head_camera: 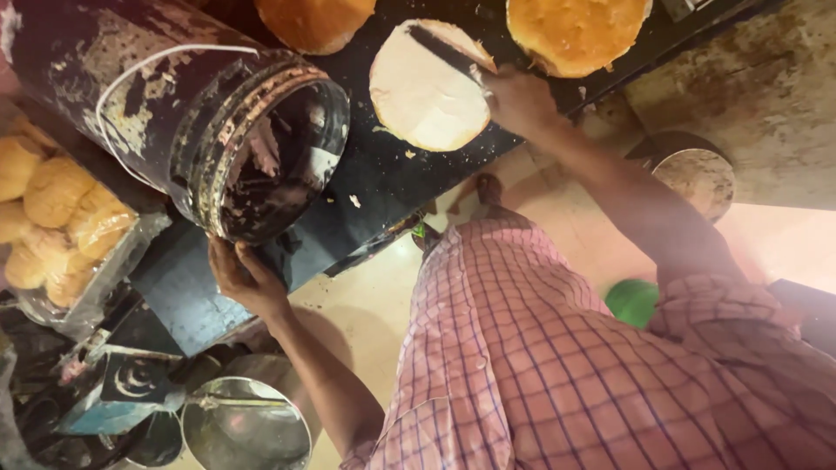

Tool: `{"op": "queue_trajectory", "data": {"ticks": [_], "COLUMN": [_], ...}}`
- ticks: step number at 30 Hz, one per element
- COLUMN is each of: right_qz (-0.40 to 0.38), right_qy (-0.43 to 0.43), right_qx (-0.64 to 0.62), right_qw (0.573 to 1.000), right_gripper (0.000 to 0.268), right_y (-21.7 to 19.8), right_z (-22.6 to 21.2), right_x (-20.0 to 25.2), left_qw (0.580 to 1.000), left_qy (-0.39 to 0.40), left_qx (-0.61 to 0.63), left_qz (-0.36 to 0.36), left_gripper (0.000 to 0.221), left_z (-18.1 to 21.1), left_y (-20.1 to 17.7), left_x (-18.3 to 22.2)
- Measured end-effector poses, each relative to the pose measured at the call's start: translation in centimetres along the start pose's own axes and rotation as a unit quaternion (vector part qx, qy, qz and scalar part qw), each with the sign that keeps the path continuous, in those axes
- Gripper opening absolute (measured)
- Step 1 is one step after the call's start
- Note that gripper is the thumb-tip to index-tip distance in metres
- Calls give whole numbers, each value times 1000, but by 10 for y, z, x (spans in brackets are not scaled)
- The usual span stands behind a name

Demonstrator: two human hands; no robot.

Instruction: The person spreads cream onto a bun, cuts it into pieces, and applies more cream to the cut sides before setting them aside.

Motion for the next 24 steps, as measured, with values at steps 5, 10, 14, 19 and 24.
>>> {"op": "queue_trajectory", "data": {"ticks": [5,10,14,19,24], "right_qz": [-91,-8,35,68,63], "right_qy": [38,-58,-66,-21,55], "right_qx": [-224,-186,-92,-85,17], "right_qw": [970,981,993,994,996], "right_gripper": [42,34,36,50,50], "right_y": [54,50,8,-15,4], "right_z": [4,-69,-90,-73,-43], "right_x": [13,54,91,75,12], "left_qw": [1000,1000,1000,998,996], "left_qy": [0,16,12,58,76], "left_qx": [-6,8,15,31,41], "left_qz": [12,21,2,5,10], "left_gripper": [38,39,39,37,38], "left_z": [-4,-2,-1,1,-2], "left_y": [2,3,3,6,8], "left_x": [2,2,-1,2,0]}}
Point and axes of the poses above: each hand's wrist, its own x-axis away from the middle knuckle, its own y-axis out of the palm, z = x × y, the point moved 8 cm from there along -x, towards the middle knuckle
